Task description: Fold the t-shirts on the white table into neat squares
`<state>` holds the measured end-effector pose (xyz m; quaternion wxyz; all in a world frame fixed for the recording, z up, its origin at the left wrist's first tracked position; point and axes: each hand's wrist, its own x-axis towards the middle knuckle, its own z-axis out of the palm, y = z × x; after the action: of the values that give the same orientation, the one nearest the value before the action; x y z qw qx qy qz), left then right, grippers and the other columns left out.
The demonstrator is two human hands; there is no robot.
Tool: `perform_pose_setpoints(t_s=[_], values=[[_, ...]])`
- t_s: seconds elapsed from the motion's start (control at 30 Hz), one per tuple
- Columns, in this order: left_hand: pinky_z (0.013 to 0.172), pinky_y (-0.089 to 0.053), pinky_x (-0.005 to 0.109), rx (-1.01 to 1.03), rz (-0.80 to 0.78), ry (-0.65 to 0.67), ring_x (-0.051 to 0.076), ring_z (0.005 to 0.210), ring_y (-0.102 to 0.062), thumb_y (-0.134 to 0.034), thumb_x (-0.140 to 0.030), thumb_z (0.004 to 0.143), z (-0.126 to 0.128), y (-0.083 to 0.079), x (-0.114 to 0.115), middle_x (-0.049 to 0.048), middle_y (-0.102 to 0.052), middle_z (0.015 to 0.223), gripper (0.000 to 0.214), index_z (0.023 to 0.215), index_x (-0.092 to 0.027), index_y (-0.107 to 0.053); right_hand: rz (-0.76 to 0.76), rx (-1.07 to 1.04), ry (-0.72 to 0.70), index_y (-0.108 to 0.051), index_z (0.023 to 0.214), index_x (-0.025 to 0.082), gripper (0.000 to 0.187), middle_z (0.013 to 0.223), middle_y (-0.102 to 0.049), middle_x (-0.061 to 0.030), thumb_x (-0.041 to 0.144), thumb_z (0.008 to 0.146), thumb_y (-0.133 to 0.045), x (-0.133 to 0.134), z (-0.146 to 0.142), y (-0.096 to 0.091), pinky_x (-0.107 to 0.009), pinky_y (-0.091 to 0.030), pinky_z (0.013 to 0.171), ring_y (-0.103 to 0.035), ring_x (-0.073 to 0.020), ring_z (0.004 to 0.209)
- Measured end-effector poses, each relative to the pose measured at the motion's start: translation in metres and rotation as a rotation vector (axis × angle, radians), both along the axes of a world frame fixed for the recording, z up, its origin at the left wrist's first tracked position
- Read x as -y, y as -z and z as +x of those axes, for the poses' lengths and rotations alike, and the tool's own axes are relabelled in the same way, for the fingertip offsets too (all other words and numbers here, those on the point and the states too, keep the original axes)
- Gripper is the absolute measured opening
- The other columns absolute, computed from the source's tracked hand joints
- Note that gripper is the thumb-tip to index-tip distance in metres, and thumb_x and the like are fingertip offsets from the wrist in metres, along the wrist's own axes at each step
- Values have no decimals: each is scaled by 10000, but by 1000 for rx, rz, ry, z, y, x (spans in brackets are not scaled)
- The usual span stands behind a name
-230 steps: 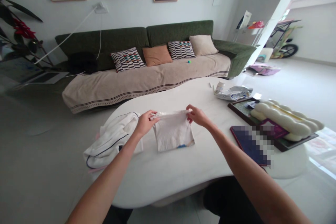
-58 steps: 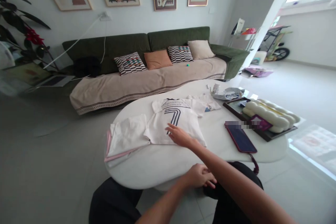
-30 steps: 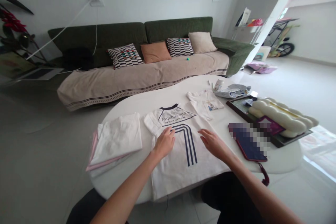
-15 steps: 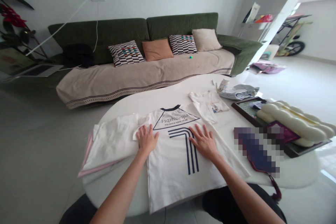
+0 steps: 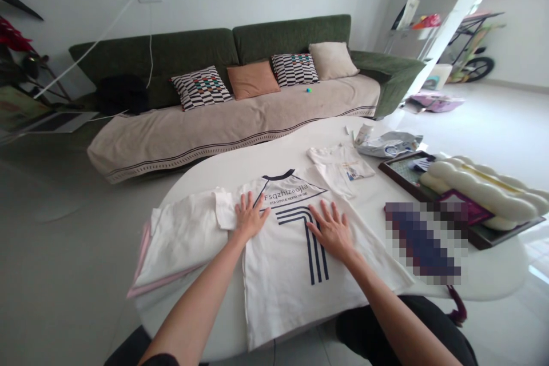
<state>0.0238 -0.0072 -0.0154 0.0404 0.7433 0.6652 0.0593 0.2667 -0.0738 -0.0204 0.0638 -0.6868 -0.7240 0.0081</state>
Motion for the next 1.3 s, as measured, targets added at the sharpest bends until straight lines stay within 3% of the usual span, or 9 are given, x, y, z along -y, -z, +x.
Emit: perform_pose_setpoints(t_s=[0.17,0.33,0.43,0.57,0.63,0.87,1.0,1.13,1.3], values=[[1005,-162,550,-6,-28,-9,335,1326,-94,-239,-599,825,-4,7,-23,56,-145,1470,611,1380,-346,-187,9,3,35,-214,1367,382,541,1461,-181,-10,573,861,-243,-16,2,4,-557,-189,983,-65,-314,1329],[984,-232,535,-67,-144,-5,324,1304,-193,-292,-558,824,-3,-19,-50,58,-230,1446,581,1360,-334,-261,25,-47,61,-263,1370,303,519,1454,-195,-63,478,883,-302,-22,-9,-11,-562,-176,992,-55,-302,1333],[956,-271,541,-110,-160,-4,315,1259,-290,-353,-421,829,-24,-39,-61,95,-355,1379,509,1319,-281,-352,49,-141,-72,-261,1379,211,509,1454,-177,-102,332,890,-338,9,-43,-26,-540,-161,1017,-60,-273,1338],[902,-306,569,-165,-78,-289,349,1233,-313,-393,-321,808,-80,-47,-63,215,-410,1301,515,1285,-126,-380,-116,-365,-584,-194,1394,231,640,1460,-166,-61,379,829,-454,80,-108,-33,-481,-222,1032,-104,-240,1337],[876,-350,530,-165,-109,-370,352,1157,-410,-439,-359,787,-107,-44,-60,215,-502,1206,478,1198,-117,-470,-204,-432,-650,-177,1399,189,665,1454,-174,-87,375,825,-457,111,-128,-32,-511,-196,1037,-97,-254,1336],[917,-374,270,41,-18,-207,199,1058,-517,-506,-309,744,-130,-55,-53,81,-594,1101,308,1020,-189,-576,-226,-493,-646,-252,1368,151,674,1438,-218,-116,381,787,-504,159,-125,-20,-578,-172,1022,-104,-299,1328],[909,-379,265,205,-23,-136,201,1013,-534,-569,-240,668,-122,-60,-42,43,-632,993,164,825,-211,-603,-86,-441,-589,-440,1225,168,405,1383,-352,-106,235,826,-452,166,-130,-6,-571,-239,994,-183,-300,1312],[782,-436,253,253,-30,-208,183,838,-590,-524,-243,700,-122,-64,-32,12,-636,797,101,786,-206,-559,-36,-504,-557,-554,954,186,194,1222,-523,-72,167,766,-507,166,-132,-12,-477,-330,960,-355,-275,1224],[605,-471,263,543,-48,-505,175,655,-600,-462,-211,724,-126,-85,-31,15,-590,664,173,882,-166,-516,-56,-755,-327,-512,782,193,155,866,-579,-28,76,691,-468,158,-118,-44,-263,-431,683,-539,-160,800]])
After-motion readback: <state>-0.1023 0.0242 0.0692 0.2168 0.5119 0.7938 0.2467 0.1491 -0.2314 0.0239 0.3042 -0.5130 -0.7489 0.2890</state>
